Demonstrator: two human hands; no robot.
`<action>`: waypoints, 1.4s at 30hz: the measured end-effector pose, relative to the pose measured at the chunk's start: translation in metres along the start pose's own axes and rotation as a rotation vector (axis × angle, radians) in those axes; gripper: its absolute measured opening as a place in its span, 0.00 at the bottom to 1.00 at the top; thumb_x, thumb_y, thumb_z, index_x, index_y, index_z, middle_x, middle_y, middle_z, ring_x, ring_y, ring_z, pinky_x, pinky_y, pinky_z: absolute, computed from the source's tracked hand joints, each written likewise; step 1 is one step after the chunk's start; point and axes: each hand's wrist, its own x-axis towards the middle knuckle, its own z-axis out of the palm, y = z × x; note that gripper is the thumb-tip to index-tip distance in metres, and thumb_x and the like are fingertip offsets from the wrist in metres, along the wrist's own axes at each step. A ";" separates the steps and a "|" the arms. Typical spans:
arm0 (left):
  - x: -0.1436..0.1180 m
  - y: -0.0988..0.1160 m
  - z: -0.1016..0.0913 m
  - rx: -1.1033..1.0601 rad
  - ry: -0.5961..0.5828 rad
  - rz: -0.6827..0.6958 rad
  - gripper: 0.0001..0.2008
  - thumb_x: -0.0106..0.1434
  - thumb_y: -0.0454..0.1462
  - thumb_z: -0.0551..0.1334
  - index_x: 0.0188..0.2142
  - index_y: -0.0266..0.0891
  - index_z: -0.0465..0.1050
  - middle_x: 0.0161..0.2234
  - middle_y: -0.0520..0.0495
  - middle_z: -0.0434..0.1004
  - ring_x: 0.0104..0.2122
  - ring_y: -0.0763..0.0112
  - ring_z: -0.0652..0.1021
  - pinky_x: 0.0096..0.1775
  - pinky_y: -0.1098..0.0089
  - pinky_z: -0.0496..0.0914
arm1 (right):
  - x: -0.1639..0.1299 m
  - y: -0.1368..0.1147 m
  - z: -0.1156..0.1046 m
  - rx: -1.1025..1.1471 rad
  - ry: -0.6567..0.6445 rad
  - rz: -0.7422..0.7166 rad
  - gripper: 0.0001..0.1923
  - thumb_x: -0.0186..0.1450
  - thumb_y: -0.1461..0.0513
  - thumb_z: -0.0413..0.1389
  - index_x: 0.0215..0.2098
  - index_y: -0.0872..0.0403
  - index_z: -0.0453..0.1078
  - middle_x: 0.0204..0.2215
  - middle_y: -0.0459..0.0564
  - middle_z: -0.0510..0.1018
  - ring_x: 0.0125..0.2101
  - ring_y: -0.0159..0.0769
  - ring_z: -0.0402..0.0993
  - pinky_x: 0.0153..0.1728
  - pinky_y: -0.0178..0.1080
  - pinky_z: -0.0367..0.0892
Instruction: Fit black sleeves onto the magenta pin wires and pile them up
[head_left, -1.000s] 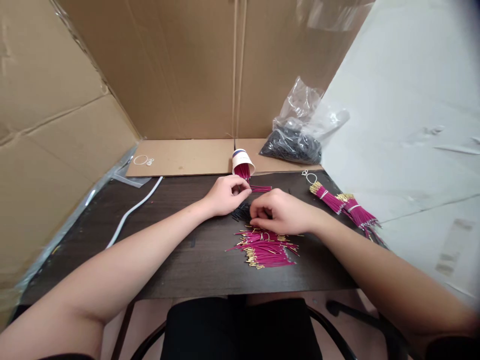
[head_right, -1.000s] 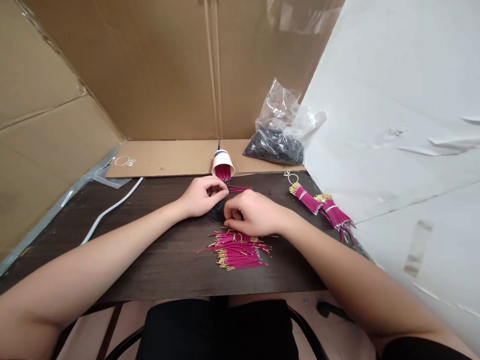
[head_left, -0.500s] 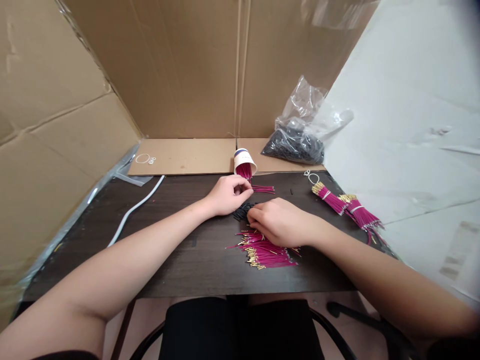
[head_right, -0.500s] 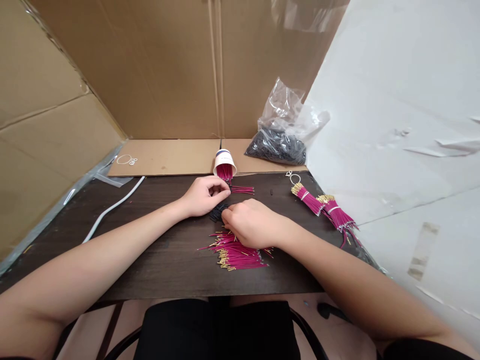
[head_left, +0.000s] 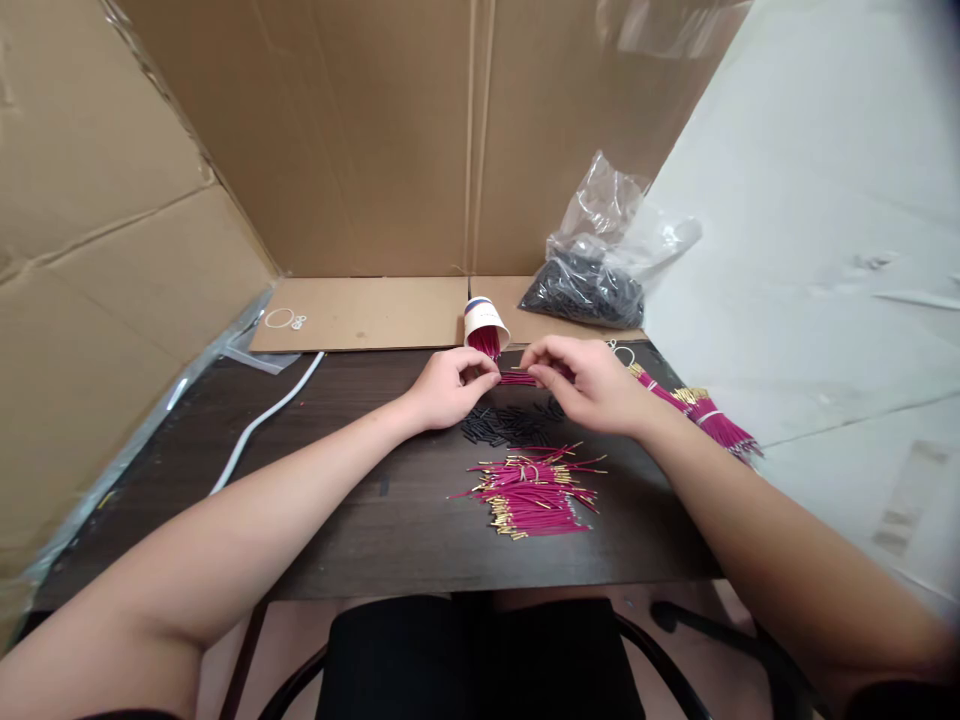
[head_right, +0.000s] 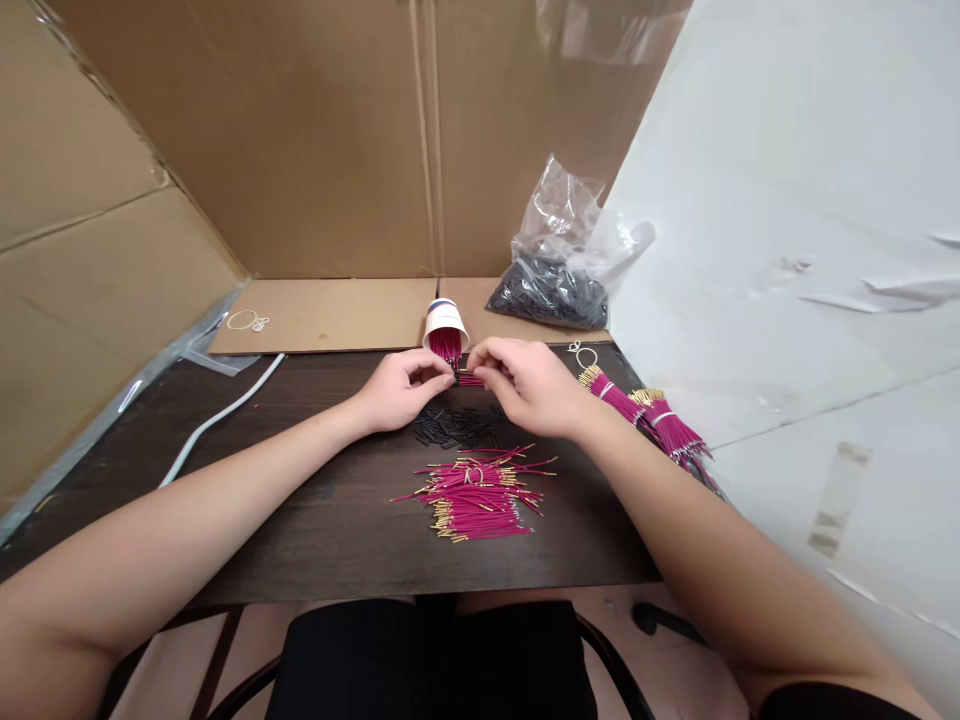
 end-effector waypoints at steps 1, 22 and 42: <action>0.000 -0.001 0.000 -0.012 0.003 -0.004 0.07 0.70 0.38 0.69 0.39 0.37 0.84 0.37 0.44 0.84 0.33 0.68 0.74 0.38 0.66 0.68 | 0.001 0.005 0.000 0.015 -0.012 0.007 0.05 0.79 0.60 0.54 0.48 0.51 0.71 0.35 0.48 0.80 0.33 0.37 0.72 0.38 0.42 0.65; 0.000 -0.002 0.001 -0.068 0.003 0.034 0.07 0.70 0.39 0.70 0.40 0.37 0.84 0.39 0.43 0.84 0.34 0.68 0.75 0.39 0.65 0.69 | 0.002 0.015 0.007 0.091 -0.092 0.032 0.04 0.76 0.64 0.53 0.48 0.51 0.65 0.36 0.47 0.77 0.33 0.36 0.69 0.37 0.42 0.63; -0.001 -0.002 -0.001 -0.022 -0.093 0.114 0.09 0.71 0.40 0.68 0.38 0.36 0.83 0.34 0.46 0.83 0.33 0.68 0.75 0.39 0.65 0.68 | 0.002 0.018 0.015 -0.021 -0.079 -0.086 0.04 0.76 0.66 0.54 0.46 0.51 0.64 0.35 0.45 0.75 0.31 0.34 0.68 0.35 0.40 0.62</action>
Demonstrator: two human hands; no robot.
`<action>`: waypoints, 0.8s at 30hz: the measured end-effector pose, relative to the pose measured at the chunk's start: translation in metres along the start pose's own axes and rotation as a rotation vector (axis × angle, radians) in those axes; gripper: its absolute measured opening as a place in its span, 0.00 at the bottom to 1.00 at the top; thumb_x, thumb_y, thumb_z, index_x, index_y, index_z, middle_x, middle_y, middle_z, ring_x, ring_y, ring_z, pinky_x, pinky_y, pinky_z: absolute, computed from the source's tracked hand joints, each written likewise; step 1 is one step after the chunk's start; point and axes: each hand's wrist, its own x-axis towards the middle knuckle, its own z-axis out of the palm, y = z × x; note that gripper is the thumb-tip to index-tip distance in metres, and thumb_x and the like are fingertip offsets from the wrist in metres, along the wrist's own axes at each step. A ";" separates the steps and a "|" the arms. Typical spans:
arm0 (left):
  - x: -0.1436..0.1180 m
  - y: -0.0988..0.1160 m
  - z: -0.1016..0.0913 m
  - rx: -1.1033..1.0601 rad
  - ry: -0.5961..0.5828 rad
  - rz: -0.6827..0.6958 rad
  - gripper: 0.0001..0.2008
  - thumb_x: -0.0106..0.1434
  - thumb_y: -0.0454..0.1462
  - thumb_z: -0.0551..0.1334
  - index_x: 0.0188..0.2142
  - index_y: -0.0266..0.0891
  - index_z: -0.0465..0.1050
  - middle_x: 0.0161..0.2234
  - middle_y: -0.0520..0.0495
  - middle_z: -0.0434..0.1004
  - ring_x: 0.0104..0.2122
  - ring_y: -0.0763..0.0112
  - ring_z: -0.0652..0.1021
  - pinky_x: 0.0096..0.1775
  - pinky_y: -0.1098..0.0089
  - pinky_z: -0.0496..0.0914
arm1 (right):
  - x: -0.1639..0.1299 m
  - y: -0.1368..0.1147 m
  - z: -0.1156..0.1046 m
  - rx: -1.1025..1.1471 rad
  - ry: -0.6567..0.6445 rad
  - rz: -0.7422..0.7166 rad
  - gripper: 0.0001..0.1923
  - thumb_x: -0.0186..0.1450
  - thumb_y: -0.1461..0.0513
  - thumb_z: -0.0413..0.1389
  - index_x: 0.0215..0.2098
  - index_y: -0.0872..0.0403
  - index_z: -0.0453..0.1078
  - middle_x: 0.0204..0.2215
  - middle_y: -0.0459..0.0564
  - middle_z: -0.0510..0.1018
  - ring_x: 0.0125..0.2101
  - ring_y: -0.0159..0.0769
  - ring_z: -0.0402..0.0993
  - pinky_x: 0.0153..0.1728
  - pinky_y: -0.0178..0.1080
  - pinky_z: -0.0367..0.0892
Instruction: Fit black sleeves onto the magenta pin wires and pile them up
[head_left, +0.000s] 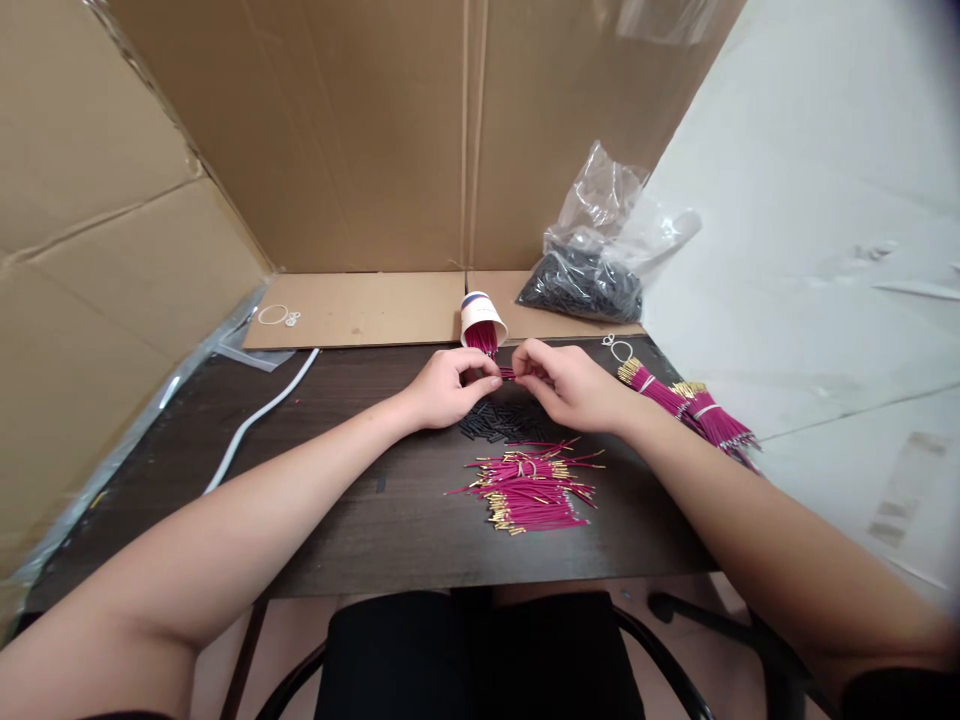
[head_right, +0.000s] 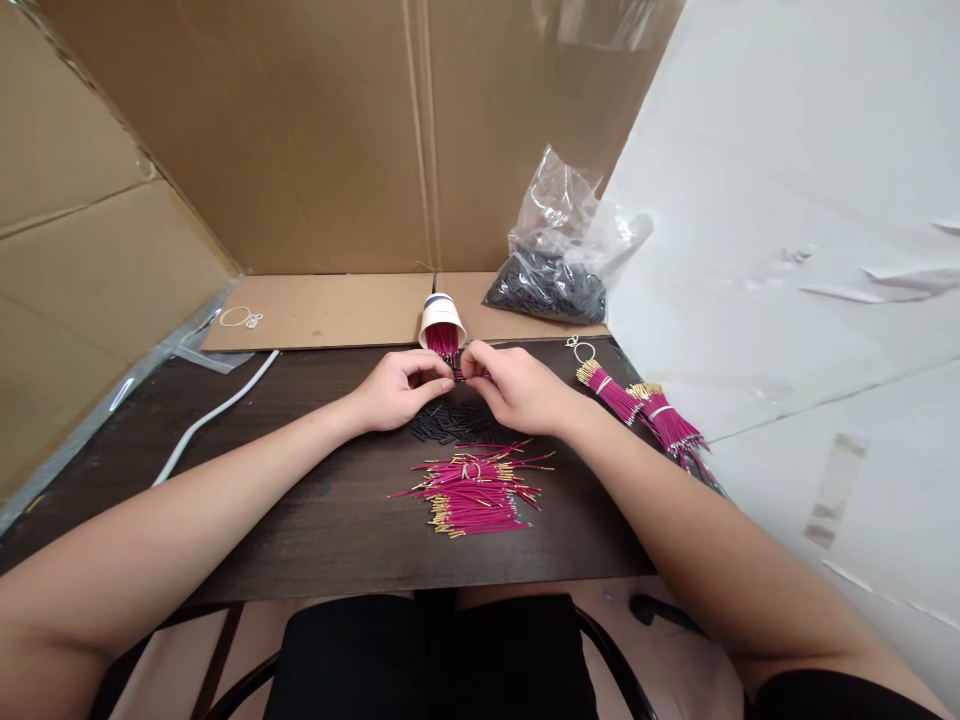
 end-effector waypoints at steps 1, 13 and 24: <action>0.000 0.000 0.000 -0.001 0.000 -0.001 0.08 0.71 0.40 0.68 0.38 0.36 0.83 0.35 0.46 0.83 0.33 0.69 0.75 0.39 0.65 0.68 | 0.000 0.000 0.001 0.000 0.000 -0.001 0.04 0.76 0.66 0.54 0.46 0.51 0.65 0.35 0.45 0.76 0.31 0.34 0.68 0.35 0.39 0.62; 0.000 0.001 0.000 -0.028 -0.032 -0.006 0.08 0.70 0.40 0.68 0.37 0.37 0.82 0.33 0.47 0.82 0.31 0.70 0.74 0.38 0.65 0.67 | 0.000 0.000 0.000 -0.048 -0.018 -0.003 0.03 0.76 0.66 0.53 0.46 0.51 0.65 0.36 0.48 0.78 0.32 0.35 0.69 0.36 0.40 0.60; 0.000 0.000 0.000 0.011 -0.007 0.031 0.09 0.71 0.40 0.68 0.38 0.37 0.83 0.33 0.47 0.82 0.30 0.70 0.74 0.36 0.66 0.67 | 0.001 -0.003 0.001 0.003 -0.017 0.002 0.05 0.74 0.67 0.53 0.45 0.51 0.64 0.34 0.46 0.76 0.30 0.34 0.68 0.35 0.40 0.61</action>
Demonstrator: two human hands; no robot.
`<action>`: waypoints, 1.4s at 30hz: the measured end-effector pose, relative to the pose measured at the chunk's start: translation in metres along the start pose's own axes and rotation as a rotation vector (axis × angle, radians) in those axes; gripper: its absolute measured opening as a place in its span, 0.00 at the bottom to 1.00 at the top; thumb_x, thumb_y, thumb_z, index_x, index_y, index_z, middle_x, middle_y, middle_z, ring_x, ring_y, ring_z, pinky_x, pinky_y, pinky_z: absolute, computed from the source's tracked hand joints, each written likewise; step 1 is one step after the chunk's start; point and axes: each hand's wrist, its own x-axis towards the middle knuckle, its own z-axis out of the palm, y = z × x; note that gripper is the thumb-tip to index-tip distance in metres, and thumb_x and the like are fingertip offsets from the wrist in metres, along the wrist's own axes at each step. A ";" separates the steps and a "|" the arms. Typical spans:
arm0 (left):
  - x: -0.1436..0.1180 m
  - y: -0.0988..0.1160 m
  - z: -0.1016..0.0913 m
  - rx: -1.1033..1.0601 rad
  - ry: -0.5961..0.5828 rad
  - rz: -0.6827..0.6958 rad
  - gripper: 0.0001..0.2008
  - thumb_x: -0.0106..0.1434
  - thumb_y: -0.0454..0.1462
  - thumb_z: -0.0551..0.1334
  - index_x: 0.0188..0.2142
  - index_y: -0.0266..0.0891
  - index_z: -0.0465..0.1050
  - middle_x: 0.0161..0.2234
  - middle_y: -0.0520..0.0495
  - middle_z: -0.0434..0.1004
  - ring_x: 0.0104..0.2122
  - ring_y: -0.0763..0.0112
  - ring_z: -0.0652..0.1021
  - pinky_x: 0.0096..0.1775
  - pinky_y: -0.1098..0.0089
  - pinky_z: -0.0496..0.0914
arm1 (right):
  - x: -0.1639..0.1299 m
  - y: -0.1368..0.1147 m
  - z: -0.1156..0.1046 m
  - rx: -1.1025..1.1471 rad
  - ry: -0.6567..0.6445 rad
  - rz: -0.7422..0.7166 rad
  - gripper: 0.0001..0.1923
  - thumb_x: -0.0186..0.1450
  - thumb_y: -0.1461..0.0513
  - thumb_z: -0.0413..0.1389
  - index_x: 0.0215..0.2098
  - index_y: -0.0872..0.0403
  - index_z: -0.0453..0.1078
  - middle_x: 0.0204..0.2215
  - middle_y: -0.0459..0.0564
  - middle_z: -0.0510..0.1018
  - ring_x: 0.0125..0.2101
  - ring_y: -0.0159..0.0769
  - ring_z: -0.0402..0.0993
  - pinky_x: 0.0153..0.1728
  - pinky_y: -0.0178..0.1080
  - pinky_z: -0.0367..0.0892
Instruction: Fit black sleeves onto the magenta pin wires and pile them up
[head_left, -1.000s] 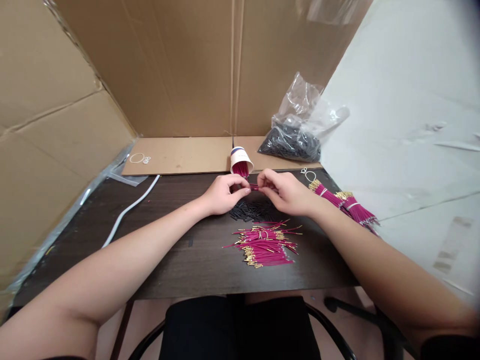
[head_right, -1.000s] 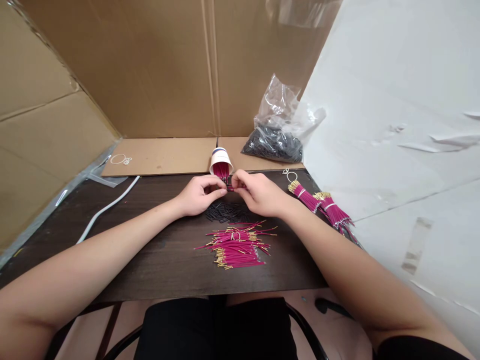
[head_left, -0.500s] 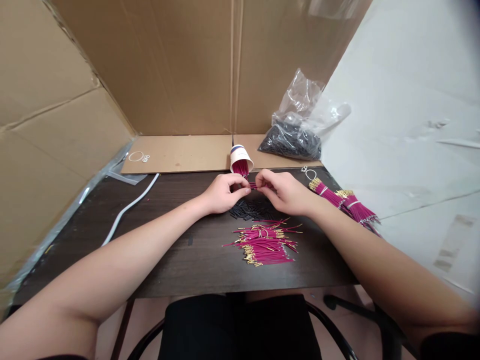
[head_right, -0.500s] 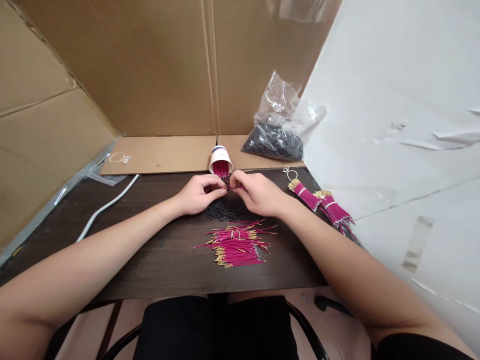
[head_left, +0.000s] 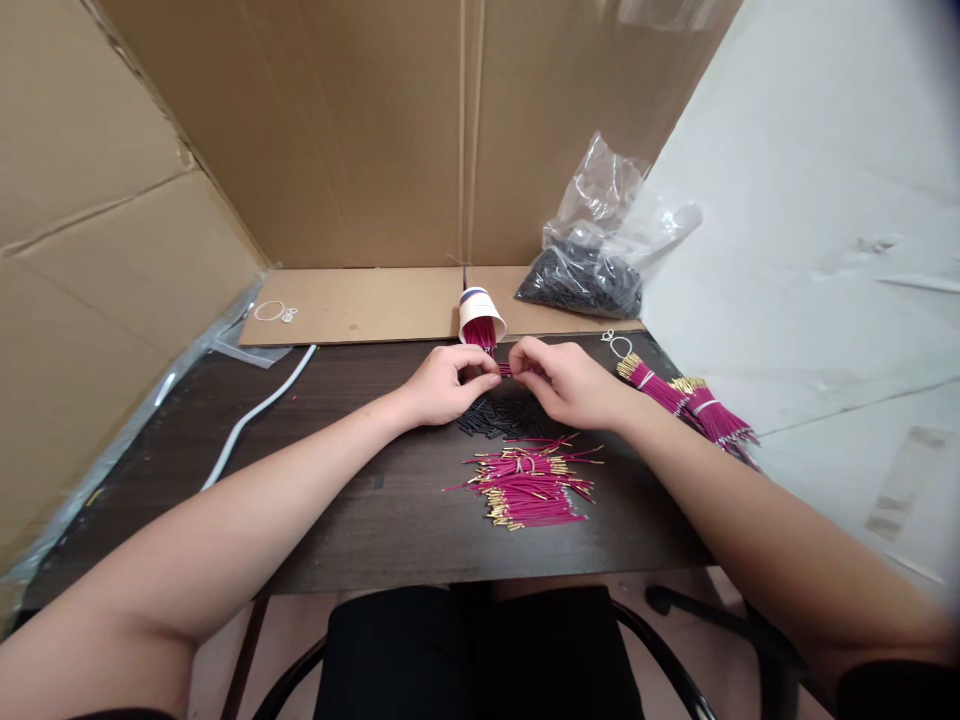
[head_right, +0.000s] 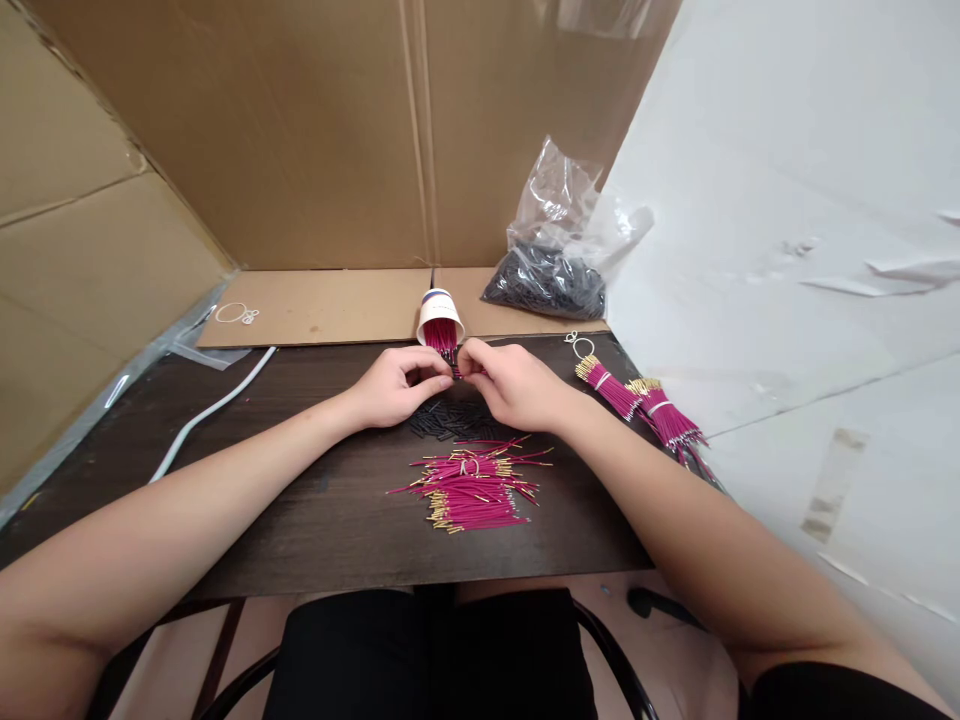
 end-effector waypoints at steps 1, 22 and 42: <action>0.000 0.000 0.000 0.010 0.003 0.008 0.09 0.71 0.40 0.68 0.38 0.37 0.83 0.33 0.47 0.82 0.31 0.69 0.74 0.36 0.66 0.67 | 0.000 0.000 0.000 0.025 0.002 0.005 0.05 0.74 0.67 0.53 0.45 0.51 0.64 0.33 0.45 0.76 0.30 0.34 0.68 0.34 0.40 0.61; 0.000 0.003 -0.001 0.057 0.068 -0.037 0.07 0.69 0.38 0.67 0.34 0.36 0.81 0.32 0.46 0.80 0.30 0.71 0.73 0.35 0.67 0.67 | 0.000 0.014 -0.013 -0.008 0.017 0.109 0.08 0.76 0.58 0.59 0.42 0.54 0.76 0.30 0.47 0.80 0.28 0.33 0.70 0.35 0.41 0.62; -0.002 0.003 -0.002 0.204 0.143 -0.048 0.08 0.57 0.32 0.67 0.38 0.37 0.79 0.33 0.47 0.80 0.27 0.72 0.70 0.34 0.66 0.66 | 0.003 0.027 -0.005 -0.096 0.083 0.064 0.05 0.75 0.62 0.58 0.40 0.53 0.74 0.38 0.52 0.80 0.37 0.40 0.73 0.41 0.44 0.65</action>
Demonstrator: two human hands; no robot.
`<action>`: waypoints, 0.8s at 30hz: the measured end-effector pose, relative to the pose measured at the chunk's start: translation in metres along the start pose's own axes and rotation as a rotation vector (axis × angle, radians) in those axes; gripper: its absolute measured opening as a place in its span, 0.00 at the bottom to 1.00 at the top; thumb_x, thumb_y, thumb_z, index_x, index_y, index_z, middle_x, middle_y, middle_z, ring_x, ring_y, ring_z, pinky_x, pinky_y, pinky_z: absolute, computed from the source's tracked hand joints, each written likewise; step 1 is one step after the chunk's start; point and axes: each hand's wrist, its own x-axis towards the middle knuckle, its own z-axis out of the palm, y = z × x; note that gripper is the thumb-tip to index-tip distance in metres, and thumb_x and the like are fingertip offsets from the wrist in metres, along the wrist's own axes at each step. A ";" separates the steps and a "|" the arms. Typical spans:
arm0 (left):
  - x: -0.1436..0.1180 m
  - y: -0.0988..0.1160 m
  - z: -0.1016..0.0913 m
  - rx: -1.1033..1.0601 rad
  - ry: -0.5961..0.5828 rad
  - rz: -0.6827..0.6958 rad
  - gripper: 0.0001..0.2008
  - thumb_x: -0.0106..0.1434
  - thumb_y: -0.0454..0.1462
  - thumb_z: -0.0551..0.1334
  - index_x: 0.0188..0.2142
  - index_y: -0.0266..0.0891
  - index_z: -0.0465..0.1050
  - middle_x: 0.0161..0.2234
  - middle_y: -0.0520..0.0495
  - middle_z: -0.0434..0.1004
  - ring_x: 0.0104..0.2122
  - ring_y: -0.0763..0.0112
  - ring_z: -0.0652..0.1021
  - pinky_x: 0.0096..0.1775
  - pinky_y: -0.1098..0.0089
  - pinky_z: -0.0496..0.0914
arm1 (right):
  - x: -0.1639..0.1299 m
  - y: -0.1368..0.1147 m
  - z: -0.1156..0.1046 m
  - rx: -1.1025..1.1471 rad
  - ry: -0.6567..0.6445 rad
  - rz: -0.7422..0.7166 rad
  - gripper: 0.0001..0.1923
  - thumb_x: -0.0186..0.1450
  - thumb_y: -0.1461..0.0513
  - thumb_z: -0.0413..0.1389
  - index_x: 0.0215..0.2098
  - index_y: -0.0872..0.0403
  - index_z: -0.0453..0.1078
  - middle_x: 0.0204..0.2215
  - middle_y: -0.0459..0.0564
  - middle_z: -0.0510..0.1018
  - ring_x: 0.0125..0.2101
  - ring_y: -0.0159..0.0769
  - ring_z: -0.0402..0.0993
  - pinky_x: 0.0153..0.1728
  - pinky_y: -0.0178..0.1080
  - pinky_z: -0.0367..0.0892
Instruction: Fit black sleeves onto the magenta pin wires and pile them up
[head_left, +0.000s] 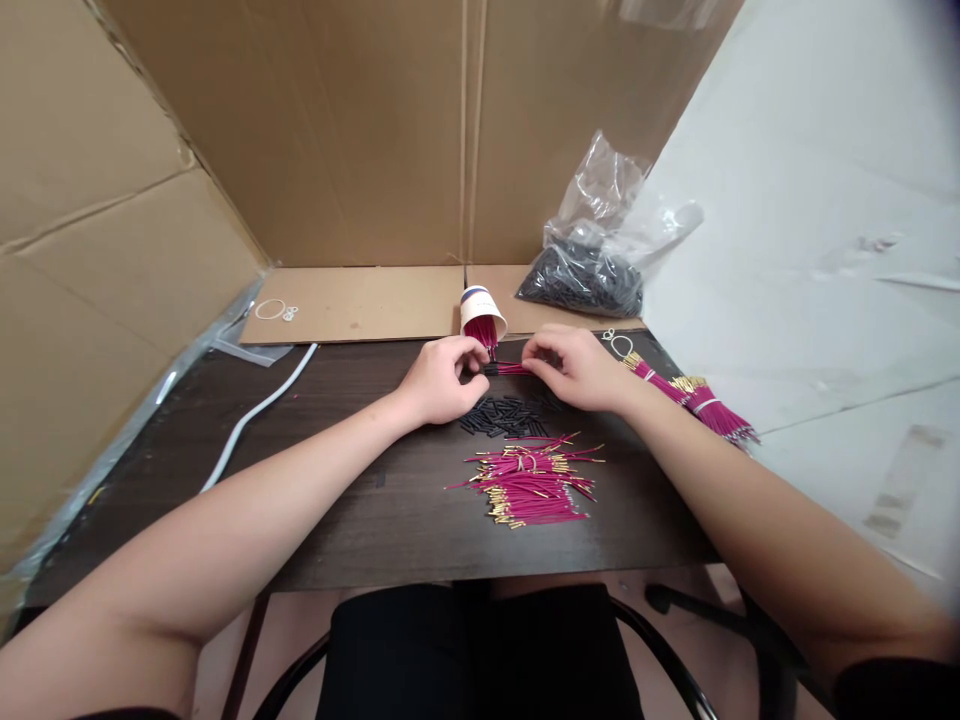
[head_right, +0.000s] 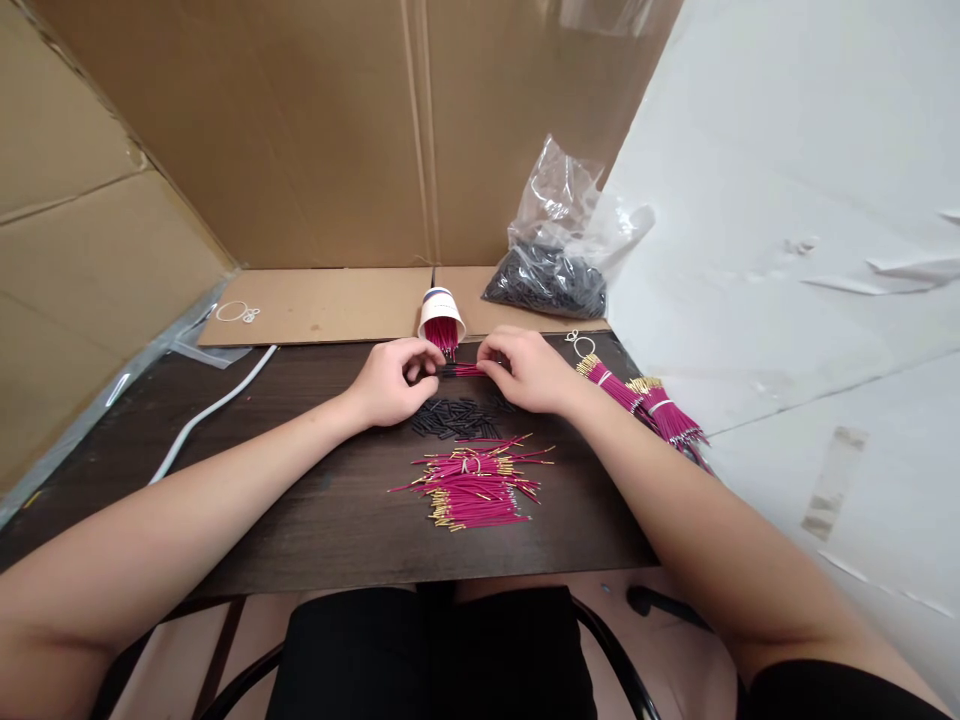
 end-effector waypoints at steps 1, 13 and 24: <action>0.000 0.000 0.000 0.014 0.021 -0.012 0.10 0.55 0.31 0.67 0.38 0.37 0.79 0.33 0.47 0.80 0.27 0.72 0.70 0.34 0.65 0.66 | 0.000 0.002 0.001 -0.003 0.002 -0.005 0.05 0.75 0.62 0.58 0.40 0.53 0.74 0.39 0.53 0.79 0.37 0.40 0.72 0.41 0.44 0.65; 0.002 -0.004 0.001 0.058 -0.010 -0.117 0.04 0.55 0.31 0.66 0.32 0.38 0.76 0.29 0.49 0.79 0.26 0.71 0.71 0.34 0.65 0.65 | 0.000 0.015 0.010 -0.052 -0.027 0.004 0.06 0.76 0.62 0.58 0.41 0.53 0.75 0.40 0.53 0.78 0.40 0.42 0.73 0.46 0.46 0.67; 0.001 -0.005 0.001 0.030 -0.093 0.004 0.05 0.57 0.31 0.66 0.35 0.38 0.78 0.31 0.48 0.78 0.29 0.70 0.73 0.35 0.65 0.66 | -0.003 -0.001 -0.029 -0.077 -0.264 0.179 0.09 0.72 0.59 0.64 0.35 0.53 0.74 0.22 0.43 0.70 0.24 0.32 0.60 0.32 0.42 0.57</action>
